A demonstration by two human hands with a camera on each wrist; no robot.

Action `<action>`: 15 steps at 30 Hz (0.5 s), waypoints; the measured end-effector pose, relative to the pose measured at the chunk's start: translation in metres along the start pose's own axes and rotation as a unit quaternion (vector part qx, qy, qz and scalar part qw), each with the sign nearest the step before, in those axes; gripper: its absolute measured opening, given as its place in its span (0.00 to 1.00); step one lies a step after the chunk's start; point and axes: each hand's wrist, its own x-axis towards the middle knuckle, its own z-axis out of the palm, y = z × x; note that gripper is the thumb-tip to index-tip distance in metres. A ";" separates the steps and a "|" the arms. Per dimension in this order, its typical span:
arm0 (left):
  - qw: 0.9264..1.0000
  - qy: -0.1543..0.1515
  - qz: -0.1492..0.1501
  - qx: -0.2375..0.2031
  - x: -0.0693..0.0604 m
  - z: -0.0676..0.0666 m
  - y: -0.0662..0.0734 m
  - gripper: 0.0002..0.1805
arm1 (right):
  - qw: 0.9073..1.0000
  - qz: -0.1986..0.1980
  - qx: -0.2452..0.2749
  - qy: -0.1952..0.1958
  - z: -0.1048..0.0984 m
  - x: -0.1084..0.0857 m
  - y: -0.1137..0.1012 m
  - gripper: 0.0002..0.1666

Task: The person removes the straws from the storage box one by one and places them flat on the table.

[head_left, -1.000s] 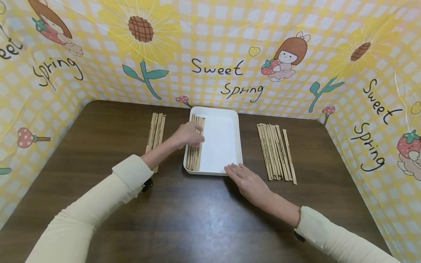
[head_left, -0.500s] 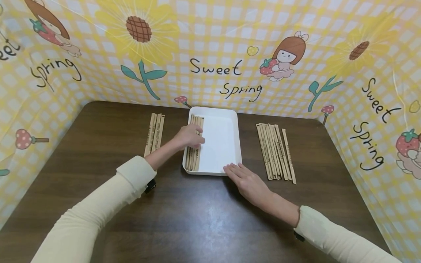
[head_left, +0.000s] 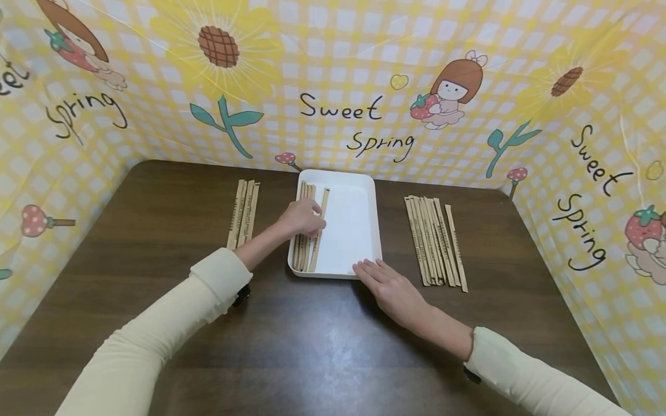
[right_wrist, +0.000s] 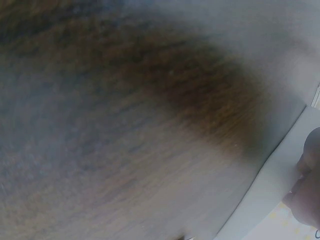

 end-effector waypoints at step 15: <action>0.990 -0.019 0.078 0.118 0.011 0.015 -0.003 0.21 | 1.000 0.000 -0.002 -0.003 0.000 0.001 0.000 0.34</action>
